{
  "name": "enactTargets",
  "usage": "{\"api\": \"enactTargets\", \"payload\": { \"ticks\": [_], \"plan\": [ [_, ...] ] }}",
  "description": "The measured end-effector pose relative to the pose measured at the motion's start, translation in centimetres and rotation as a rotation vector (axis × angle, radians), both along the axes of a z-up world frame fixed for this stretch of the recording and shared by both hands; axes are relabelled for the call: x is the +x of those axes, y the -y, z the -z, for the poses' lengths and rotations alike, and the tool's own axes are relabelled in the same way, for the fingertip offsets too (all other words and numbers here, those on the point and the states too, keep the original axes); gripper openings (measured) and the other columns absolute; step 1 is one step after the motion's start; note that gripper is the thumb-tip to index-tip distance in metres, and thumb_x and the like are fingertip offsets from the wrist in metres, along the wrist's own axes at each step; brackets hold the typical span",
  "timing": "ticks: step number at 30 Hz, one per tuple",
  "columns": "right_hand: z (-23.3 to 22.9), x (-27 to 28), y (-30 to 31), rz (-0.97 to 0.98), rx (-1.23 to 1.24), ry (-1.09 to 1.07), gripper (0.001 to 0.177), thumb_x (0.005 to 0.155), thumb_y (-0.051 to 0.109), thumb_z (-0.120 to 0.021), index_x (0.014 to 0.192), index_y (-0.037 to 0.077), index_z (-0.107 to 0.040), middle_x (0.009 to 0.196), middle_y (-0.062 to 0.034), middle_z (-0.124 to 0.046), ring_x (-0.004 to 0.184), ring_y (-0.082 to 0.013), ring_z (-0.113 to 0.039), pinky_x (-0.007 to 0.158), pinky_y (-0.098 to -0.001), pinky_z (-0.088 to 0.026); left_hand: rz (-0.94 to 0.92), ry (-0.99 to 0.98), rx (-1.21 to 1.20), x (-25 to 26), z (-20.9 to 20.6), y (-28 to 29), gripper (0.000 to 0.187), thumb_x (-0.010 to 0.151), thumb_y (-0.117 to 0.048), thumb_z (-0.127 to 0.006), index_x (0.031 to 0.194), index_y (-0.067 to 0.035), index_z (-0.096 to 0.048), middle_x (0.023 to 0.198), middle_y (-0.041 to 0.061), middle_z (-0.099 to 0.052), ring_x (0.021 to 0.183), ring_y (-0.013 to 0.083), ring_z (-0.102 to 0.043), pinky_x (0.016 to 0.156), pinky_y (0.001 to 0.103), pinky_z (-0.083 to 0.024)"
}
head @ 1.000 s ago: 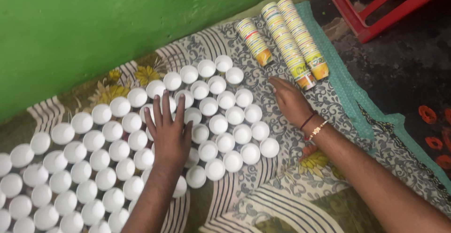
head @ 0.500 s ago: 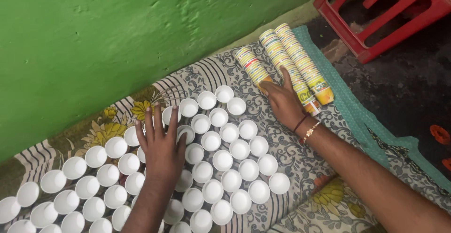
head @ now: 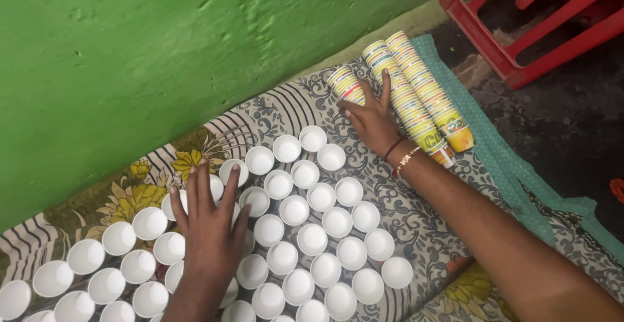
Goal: The person arranges white paper cups in neat rows on a patterned cloth on the floor. They repeatedly pick up cups from stacks and place them into the grid, adjusting positions to maintain alignment.
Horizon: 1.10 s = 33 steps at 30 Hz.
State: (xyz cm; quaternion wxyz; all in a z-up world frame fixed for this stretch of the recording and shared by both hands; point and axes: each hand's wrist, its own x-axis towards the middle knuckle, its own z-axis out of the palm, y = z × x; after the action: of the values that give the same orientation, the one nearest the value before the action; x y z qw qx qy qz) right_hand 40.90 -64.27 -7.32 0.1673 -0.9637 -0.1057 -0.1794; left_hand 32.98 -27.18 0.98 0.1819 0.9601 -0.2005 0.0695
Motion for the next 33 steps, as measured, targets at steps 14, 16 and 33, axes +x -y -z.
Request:
{"api": "enactTargets", "payload": {
  "ticks": [14, 16, 33],
  "plan": [
    [0.1, -2.9, 0.7, 0.053, 0.205, -0.017, 0.04, 0.091, 0.003, -0.072, 0.129, 0.014, -0.072, 0.155, -0.0327, -0.042, 0.138, -0.0491, -0.051, 0.116, -0.046, -0.045, -0.058, 0.025, -0.011, -1.5, -1.3, -2.2, 0.071, 0.084, -0.022, -0.071, 0.151, -0.02, -0.046, 0.161, 0.025, -0.025, 0.151, 0.0422, -0.025, 0.12, 0.068, -0.01],
    [-0.2, -3.6, 0.6, 0.045, 0.192, -0.007, 0.04, 0.09, 0.004, -0.072, 0.129, 0.014, -0.073, 0.155, -0.0352, -0.039, 0.138, -0.0502, -0.048, 0.114, -0.0461, -0.044, -0.081, 0.028, -0.007, -1.9, -1.8, -2.6, 0.071, 0.084, -0.021, -0.071, 0.15, -0.021, -0.046, 0.161, 0.024, -0.025, 0.151, 0.0412, -0.026, 0.12, 0.068, -0.009],
    [-2.2, -7.7, -0.4, 0.066, 0.327, -0.078, 0.039, 0.093, 0.006, -0.069, 0.131, 0.014, -0.071, 0.154, -0.031, -0.044, 0.141, -0.0455, -0.047, 0.116, -0.0437, -0.041, -0.09, 0.025, -0.033, -5.4, -2.6, -1.8, 0.073, 0.081, -0.019, -0.072, 0.15, -0.021, -0.046, 0.161, 0.027, -0.023, 0.15, 0.0441, -0.023, 0.119, 0.067, -0.012]
  ]
}}
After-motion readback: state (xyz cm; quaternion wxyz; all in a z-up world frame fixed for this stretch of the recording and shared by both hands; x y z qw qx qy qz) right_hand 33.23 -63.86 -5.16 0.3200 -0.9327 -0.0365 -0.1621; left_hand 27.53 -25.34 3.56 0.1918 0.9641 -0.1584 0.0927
